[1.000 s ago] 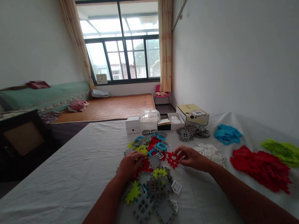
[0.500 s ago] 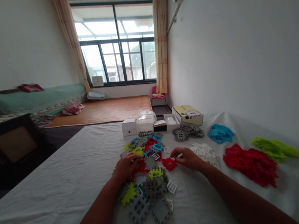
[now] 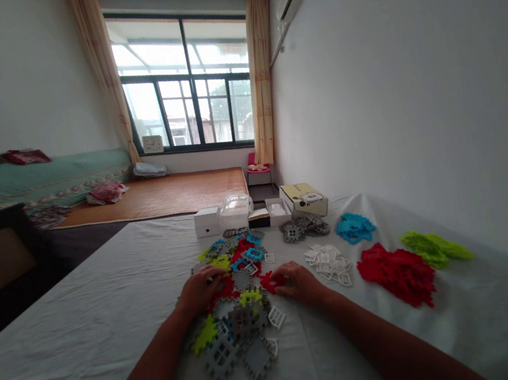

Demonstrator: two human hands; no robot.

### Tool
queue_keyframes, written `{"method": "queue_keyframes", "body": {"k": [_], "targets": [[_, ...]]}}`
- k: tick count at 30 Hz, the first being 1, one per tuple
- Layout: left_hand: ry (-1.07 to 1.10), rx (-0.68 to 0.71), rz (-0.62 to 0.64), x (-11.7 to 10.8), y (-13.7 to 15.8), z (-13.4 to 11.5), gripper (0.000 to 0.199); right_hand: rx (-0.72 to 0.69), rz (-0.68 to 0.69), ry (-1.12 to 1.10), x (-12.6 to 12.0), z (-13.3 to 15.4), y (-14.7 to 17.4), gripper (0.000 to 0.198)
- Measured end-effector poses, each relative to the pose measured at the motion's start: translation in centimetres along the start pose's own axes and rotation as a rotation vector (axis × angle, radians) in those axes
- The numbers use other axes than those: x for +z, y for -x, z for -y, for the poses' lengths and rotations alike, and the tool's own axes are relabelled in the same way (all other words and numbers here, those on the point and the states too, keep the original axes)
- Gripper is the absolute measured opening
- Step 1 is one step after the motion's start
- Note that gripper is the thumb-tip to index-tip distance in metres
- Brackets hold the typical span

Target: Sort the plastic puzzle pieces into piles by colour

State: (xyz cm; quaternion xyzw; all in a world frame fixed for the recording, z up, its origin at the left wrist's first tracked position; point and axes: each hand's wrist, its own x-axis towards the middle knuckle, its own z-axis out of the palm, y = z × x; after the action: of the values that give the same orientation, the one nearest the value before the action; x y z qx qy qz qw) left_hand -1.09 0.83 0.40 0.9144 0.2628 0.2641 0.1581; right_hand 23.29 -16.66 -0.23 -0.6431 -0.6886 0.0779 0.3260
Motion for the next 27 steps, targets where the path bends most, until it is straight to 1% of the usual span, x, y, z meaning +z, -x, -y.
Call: {"method": "queue_keyframes", "body": {"k": [2,4,6,8,9,10,11,13,14,15,16,18,20,22,23,25,27], "targets": [[0.008,-0.012,-0.002,-0.1,0.1,-0.2,0.028,0.02,-0.042,-0.045,-0.4,0.4,-0.1,0.031],[0.019,-0.021,-0.005,-0.1,0.1,-0.3,0.028,0.013,-0.103,-0.06,-2.1,0.5,0.1,0.033],[0.024,-0.026,-0.01,-0.1,0.2,-0.3,0.027,-0.002,-0.19,0.02,-5.2,-0.1,1.1,0.034],[0.019,-0.02,-0.011,-0.1,0.2,-0.3,0.027,0.038,-0.291,0.21,-9.2,-2.0,3.3,0.032],[0.013,-0.016,-0.01,-0.1,0.1,-0.3,0.027,0.101,-0.331,0.322,-11.3,-3.5,4.9,0.032],[0.005,-0.011,-0.01,-0.1,0.1,-0.4,0.027,0.194,-0.381,0.435,-13.2,-5.1,6.7,0.031],[-0.002,-0.006,-0.01,-0.1,0.1,-0.4,0.027,0.299,-0.401,0.542,-14.8,-6.9,8.6,0.03],[-0.011,0.008,-0.009,-0.1,0.0,-0.5,0.028,0.478,-0.376,0.694,-16.9,-9.9,12.2,0.029],[-0.013,0.015,-0.008,-0.1,0.0,-0.6,0.029,0.534,-0.353,0.735,-17.3,-11.0,13.5,0.029],[-0.015,0.02,-0.007,-0.1,0.0,-0.6,0.029,0.557,-0.344,0.759,-17.3,-11.6,14.3,0.031],[-0.016,0.023,-0.007,-0.1,0.0,-0.7,0.029,0.544,-0.346,0.765,-16.9,-11.6,14.5,0.032],[-0.022,0.019,-0.007,-0.2,0.0,-0.9,0.028,0.426,-0.363,0.718,-15.1,-10.2,13.3,0.034],[-0.026,0.014,-0.006,-0.2,0.1,-1.0,0.028,0.244,-0.326,0.58,-12.4,-7.3,10.4,0.033],[-0.023,0.022,-0.006,-0.2,0.2,-1.0,0.028,0.089,-0.197,0.376,-9.1,-3.8,6.9,0.033],[-0.019,0.027,-0.007,-0.2,0.3,-0.9,0.028,0.04,-0.137,0.3,-7.4,-2.1,5.2,0.032],[-0.006,0.031,-0.015,-0.2,0.3,-0.8,0.028,-0.008,-0.039,0.22,-4.1,0.5,2.5,0.033],[0.007,0.024,-0.018,0.0,0.3,-0.5,0.028,-0.018,0.022,0.204,-1.5,2.1,0.8,0.034]]}}
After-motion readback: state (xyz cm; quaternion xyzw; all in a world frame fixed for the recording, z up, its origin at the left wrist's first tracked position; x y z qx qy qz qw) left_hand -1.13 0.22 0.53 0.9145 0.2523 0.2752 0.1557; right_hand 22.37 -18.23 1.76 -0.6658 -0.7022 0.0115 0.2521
